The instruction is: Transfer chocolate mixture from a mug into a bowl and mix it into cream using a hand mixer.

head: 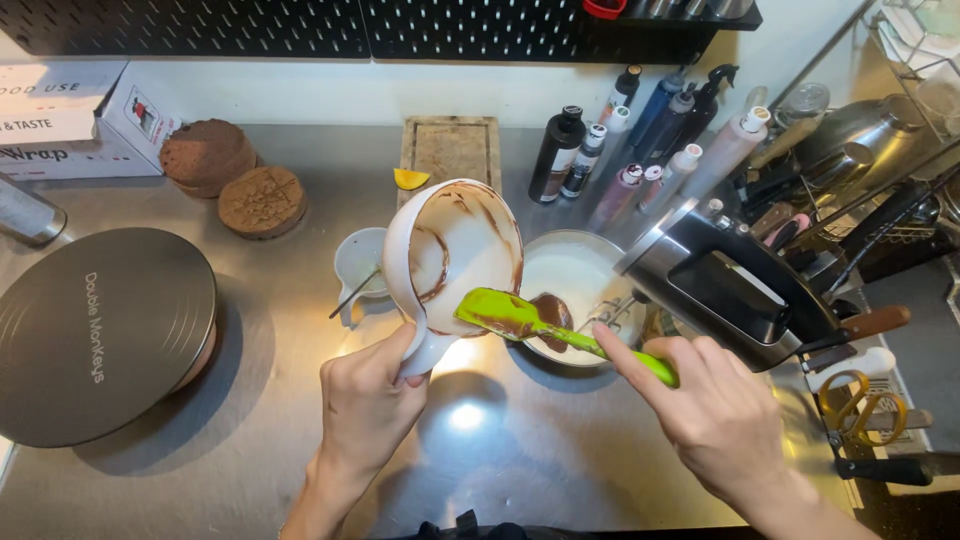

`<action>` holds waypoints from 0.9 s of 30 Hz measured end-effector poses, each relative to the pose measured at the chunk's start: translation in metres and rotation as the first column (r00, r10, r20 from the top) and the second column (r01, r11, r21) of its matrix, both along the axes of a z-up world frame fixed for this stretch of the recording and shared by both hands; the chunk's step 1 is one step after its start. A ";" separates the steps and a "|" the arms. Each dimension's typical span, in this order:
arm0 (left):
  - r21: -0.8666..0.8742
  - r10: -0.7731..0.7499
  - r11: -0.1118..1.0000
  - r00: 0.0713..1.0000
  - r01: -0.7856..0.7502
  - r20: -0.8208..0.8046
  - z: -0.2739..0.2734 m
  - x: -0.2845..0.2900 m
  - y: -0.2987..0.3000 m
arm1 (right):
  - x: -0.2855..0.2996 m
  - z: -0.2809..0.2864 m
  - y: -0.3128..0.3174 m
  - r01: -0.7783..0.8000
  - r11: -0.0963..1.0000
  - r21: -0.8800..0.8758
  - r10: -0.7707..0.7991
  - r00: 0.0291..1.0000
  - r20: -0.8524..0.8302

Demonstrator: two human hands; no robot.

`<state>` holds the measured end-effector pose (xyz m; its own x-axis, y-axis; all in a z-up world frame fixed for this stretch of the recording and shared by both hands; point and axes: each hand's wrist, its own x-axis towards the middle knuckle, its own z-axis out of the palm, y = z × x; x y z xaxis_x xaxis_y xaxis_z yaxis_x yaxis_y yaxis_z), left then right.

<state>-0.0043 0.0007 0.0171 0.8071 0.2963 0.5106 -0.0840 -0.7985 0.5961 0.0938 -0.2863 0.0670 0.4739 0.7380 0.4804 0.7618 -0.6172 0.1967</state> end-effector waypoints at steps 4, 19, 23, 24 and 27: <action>-0.007 0.001 1.000 1.000 -0.001 0.000 -0.006 -0.003 0.005 | 0.004 0.009 -0.016 -0.035 0.999 -0.019 0.034 0.999 -0.034; -0.136 0.114 0.985 0.991 -0.104 0.066 -0.028 -0.013 -0.019 | -0.023 -0.120 0.002 0.582 0.747 0.321 0.429 -0.053 -0.902; -0.253 0.240 0.938 0.970 -0.239 -0.027 -0.023 -0.021 -0.008 | -0.011 -0.127 -0.038 0.523 0.826 0.210 0.207 0.066 -0.976; -0.284 0.260 0.923 0.965 -0.260 -0.037 -0.022 -0.023 -0.008 | -0.008 -0.123 -0.048 0.551 0.814 0.184 0.142 0.117 -0.983; -0.236 0.248 0.942 0.969 -0.240 0.004 -0.028 -0.022 -0.019 | -0.010 -0.071 -0.011 0.571 0.732 0.372 0.088 0.462 -0.883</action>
<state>-0.0260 -0.0185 -0.0113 0.6791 0.5955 0.4292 0.0731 -0.6367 0.7677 0.0835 -0.2976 -0.0036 0.9661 0.2580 -0.0058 0.1331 -0.5174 -0.8453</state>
